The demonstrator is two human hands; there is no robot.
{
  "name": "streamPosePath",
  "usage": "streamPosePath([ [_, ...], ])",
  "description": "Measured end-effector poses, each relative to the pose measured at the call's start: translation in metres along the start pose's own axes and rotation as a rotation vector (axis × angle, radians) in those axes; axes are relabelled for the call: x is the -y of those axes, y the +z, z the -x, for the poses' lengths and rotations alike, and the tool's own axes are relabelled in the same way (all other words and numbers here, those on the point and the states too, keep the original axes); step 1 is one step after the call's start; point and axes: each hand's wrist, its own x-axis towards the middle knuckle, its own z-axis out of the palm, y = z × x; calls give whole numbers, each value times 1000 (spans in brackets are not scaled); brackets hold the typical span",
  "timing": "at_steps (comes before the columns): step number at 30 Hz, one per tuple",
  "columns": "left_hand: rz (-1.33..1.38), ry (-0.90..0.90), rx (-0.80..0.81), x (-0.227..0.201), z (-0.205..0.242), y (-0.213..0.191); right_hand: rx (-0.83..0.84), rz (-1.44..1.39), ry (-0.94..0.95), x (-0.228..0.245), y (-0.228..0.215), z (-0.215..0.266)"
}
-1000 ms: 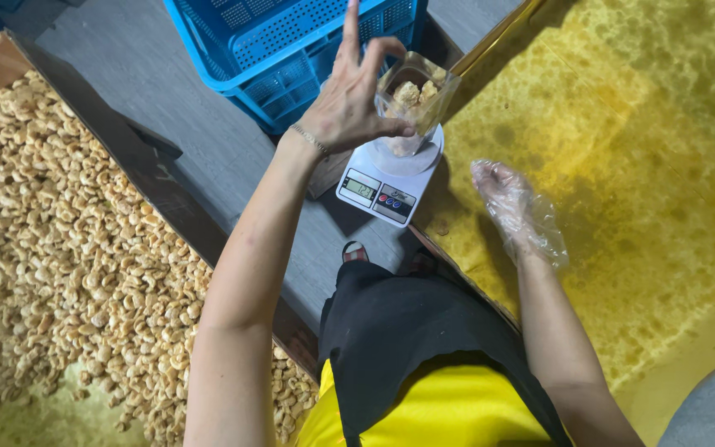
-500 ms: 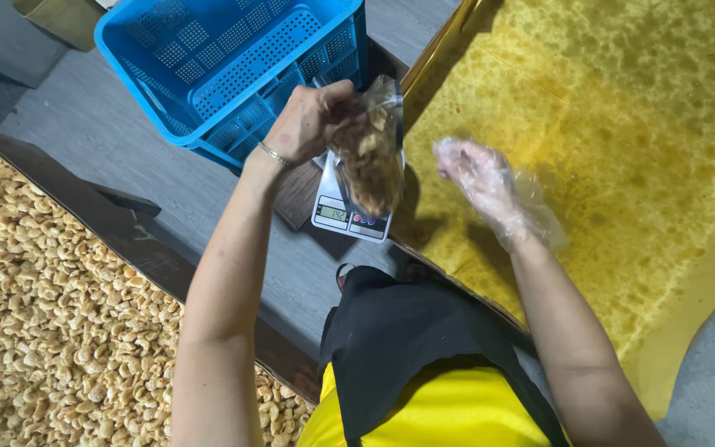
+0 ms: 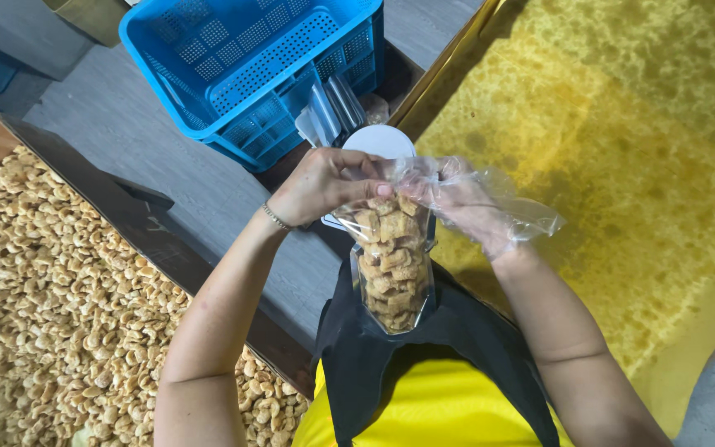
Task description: The person scoops cashews from a large tray into clear plastic bags, weighs each bag on a digital scale, and places the filled bags into a blue basket. The person repeats this process multiple times.
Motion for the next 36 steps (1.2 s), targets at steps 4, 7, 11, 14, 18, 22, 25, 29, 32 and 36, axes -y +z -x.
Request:
streamPosePath([
  [4,-112,208,104,9,10,-7,-77,355,6,-3,9,-5],
  [7,-199,524,26,11,13,-11,-112,317,68,-13,10,-10],
  [11,-115,208,-43,8,11,-13,-11,-502,175,-14,7,-15],
  [14,-70,-55,47,2,9,-12,-98,148,83,-4,14,-11],
  [18,-243,119,-82,-5,11,0,-249,375,215,7,36,1],
  [22,-430,408,-164,-11,6,3,-225,386,300,7,30,-3],
  [25,-208,-36,-2,-17,2,-1,43,-230,65,7,2,-17],
  [29,-189,265,-86,-23,6,-6,46,3,75,6,-14,-10],
  [32,-157,197,-76,-21,13,-8,-79,209,52,7,-6,1],
  [36,-452,256,-77,-20,2,-13,-217,401,56,9,9,2],
])
